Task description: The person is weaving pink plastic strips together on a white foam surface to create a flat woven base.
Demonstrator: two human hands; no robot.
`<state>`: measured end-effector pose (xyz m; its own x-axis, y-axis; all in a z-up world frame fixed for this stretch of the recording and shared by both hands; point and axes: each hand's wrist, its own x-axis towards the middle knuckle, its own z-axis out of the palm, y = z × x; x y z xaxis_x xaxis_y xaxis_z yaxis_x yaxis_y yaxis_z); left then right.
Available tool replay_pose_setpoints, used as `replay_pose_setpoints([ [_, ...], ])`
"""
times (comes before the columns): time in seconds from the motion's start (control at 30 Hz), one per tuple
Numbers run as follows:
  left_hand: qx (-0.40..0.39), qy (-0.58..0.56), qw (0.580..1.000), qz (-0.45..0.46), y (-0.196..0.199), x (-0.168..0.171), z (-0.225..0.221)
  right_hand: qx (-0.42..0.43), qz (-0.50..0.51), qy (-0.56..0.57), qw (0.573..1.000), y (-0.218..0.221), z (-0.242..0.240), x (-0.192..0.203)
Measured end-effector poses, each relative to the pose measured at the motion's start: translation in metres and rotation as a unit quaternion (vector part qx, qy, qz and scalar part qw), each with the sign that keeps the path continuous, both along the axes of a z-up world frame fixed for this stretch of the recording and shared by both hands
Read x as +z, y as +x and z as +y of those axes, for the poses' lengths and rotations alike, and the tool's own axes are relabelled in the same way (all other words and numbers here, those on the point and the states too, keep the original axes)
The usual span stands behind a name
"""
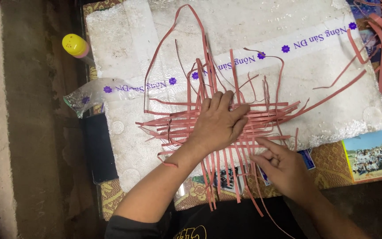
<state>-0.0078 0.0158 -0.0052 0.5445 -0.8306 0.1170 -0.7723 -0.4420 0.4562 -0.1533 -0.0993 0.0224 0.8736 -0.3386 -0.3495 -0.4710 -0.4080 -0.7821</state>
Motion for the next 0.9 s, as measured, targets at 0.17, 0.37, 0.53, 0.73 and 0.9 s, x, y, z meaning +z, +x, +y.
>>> replay_pose_setpoints([
  [0.17,-0.008,0.027,0.999,0.029,0.002,0.006,0.001,0.01,0.093,0.017,0.995,0.006,-0.005,0.006],
  [0.37,-0.012,0.047,0.998,0.043,0.002,0.006,-0.001,0.051,-0.022,-0.001,0.998,0.007,-0.006,0.003],
  [0.53,-0.013,0.026,0.999,0.026,0.001,0.006,0.0,0.07,0.02,-0.084,0.994,0.019,-0.009,0.01],
  [0.73,-0.018,0.049,0.997,0.048,0.001,0.012,-0.003,0.117,0.199,-0.068,0.97,0.04,-0.025,0.032],
  [0.9,-0.001,0.005,1.0,0.003,-0.001,0.005,-0.005,0.11,0.281,0.128,0.945,0.044,-0.043,0.019],
])
